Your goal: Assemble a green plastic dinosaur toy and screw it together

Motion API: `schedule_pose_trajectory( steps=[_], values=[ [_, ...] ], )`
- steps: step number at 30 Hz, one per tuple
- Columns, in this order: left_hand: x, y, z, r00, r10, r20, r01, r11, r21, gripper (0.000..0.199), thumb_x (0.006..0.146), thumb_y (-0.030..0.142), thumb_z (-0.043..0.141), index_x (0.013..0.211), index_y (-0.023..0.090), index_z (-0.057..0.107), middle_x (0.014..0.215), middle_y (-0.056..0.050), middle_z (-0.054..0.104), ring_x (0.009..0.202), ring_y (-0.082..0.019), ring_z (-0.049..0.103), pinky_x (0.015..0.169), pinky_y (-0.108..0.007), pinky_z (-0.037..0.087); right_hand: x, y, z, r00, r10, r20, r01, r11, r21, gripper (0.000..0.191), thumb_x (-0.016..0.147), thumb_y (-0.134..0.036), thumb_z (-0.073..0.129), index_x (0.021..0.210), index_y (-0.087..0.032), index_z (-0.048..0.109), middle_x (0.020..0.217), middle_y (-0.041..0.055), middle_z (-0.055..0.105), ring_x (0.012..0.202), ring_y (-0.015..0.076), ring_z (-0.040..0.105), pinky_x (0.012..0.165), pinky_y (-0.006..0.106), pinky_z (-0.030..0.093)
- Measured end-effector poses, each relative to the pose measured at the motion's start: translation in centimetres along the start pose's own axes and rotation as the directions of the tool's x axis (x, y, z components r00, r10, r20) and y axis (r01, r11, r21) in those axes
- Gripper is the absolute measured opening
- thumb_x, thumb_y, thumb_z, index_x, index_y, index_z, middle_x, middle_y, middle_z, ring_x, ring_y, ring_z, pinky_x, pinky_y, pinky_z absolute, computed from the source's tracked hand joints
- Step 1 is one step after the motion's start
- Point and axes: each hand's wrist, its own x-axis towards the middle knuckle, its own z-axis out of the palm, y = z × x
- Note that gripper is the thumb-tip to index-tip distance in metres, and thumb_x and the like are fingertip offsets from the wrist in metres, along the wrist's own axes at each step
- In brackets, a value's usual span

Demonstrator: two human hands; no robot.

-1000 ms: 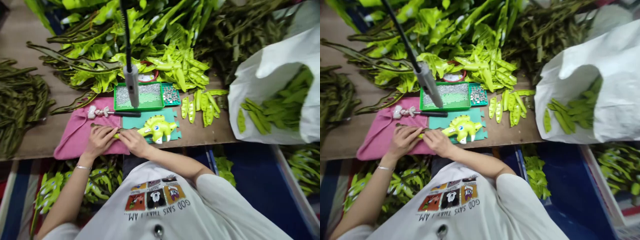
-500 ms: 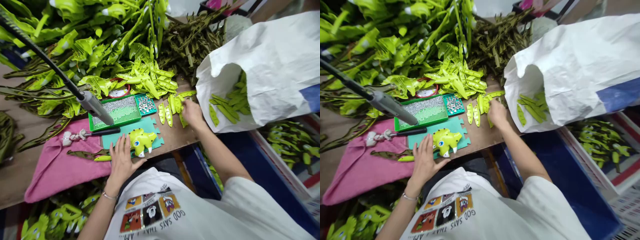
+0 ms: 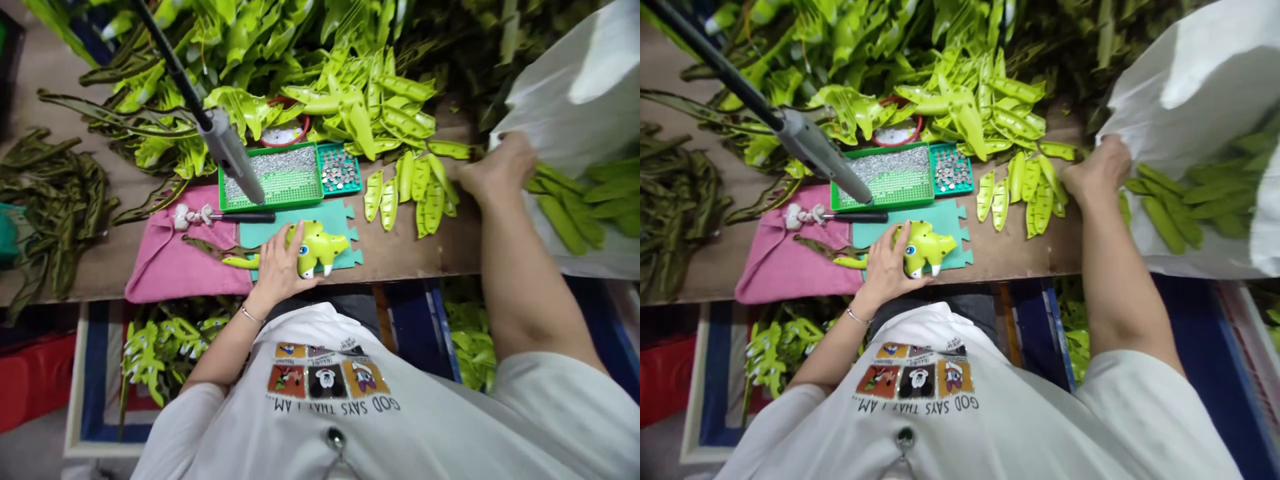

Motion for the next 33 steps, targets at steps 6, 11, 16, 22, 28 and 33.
schedule_pose_trajectory(
  steps=[6, 11, 16, 22, 28, 33],
  values=[
    [-0.7, -1.8, -1.0, 0.999, -0.029, -0.023, 0.029, 1.000, 0.003, 0.115, 0.068, 0.064, 0.081, 0.159, 0.016, 0.028, 0.156, -0.026, 0.037, 0.134, -0.043, 0.048, 0.104, -0.050, 0.041, -5.2, -8.3, 1.3, 0.965, -0.242, -0.103, 0.254, 0.960, 0.121, 0.022, 0.087, -0.053, 0.066, 0.096, -0.035, 0.073, 0.095, 0.0058, 0.074, 0.096, 0.0303, 0.071, 0.087, 0.053, 0.059],
    [-1.4, -3.3, -1.0, 0.996, -0.081, -0.031, 0.081, 0.997, 0.008, 0.113, 0.066, 0.061, 0.084, 0.157, 0.020, 0.033, 0.155, -0.024, 0.038, 0.132, -0.042, 0.050, 0.103, -0.051, 0.044, -9.3, -11.1, 6.5, 0.863, -0.506, -0.012, 0.491, 0.831, 0.260, 0.013, 0.089, -0.035, 0.067, 0.091, -0.023, 0.071, 0.099, 0.0083, 0.072, 0.091, 0.0211, 0.071, 0.080, 0.039, 0.060],
    [-1.5, -3.8, -0.9, 0.998, -0.058, -0.031, 0.058, 0.998, 0.015, 0.114, 0.064, 0.061, 0.085, 0.157, 0.020, 0.034, 0.157, -0.025, 0.035, 0.134, -0.043, 0.049, 0.104, -0.051, 0.045, -10.9, -10.6, 8.0, 0.662, -0.710, 0.240, 0.685, 0.703, 0.191, 0.048, 0.083, -0.056, 0.069, 0.113, -0.018, 0.069, 0.124, 0.0179, 0.065, 0.109, 0.0293, 0.066, 0.088, 0.049, 0.057],
    [-1.4, -4.0, -0.5, 0.995, -0.026, -0.095, 0.031, 0.998, 0.057, 0.109, 0.064, 0.057, 0.086, 0.155, 0.019, 0.038, 0.155, -0.026, 0.038, 0.130, -0.043, 0.054, 0.099, -0.050, 0.048, -5.7, -9.2, 6.3, 0.869, -0.486, 0.091, 0.483, 0.874, 0.054, 0.029, 0.089, -0.032, 0.058, 0.112, -0.018, 0.069, 0.109, 0.0136, 0.073, 0.099, 0.0261, 0.067, 0.091, 0.046, 0.054],
    [-1.6, -4.2, 0.4, 0.986, -0.002, -0.165, 0.012, 0.998, 0.061, 0.111, 0.064, 0.052, 0.087, 0.155, 0.020, 0.034, 0.155, -0.027, 0.038, 0.129, -0.042, 0.054, 0.099, -0.051, 0.048, 7.3, -6.4, 3.9, 0.941, 0.188, -0.283, -0.186, 0.982, 0.036, 0.026, 0.078, -0.013, 0.050, 0.101, -0.011, 0.062, 0.106, 0.0185, 0.068, 0.102, 0.0278, 0.063, 0.099, 0.046, 0.049],
    [-1.6, -4.3, 0.8, 0.979, -0.017, -0.202, 0.024, 0.999, 0.029, 0.108, 0.066, 0.048, 0.083, 0.158, 0.026, 0.030, 0.156, -0.023, 0.040, 0.125, -0.041, 0.057, 0.098, -0.051, 0.048, 12.4, -6.7, 2.9, 0.816, 0.311, -0.488, -0.328, 0.943, 0.051, 0.039, 0.080, -0.022, 0.060, 0.115, -0.007, 0.051, 0.123, 0.0231, 0.057, 0.119, 0.0299, 0.053, 0.107, 0.044, 0.042]
  ],
)
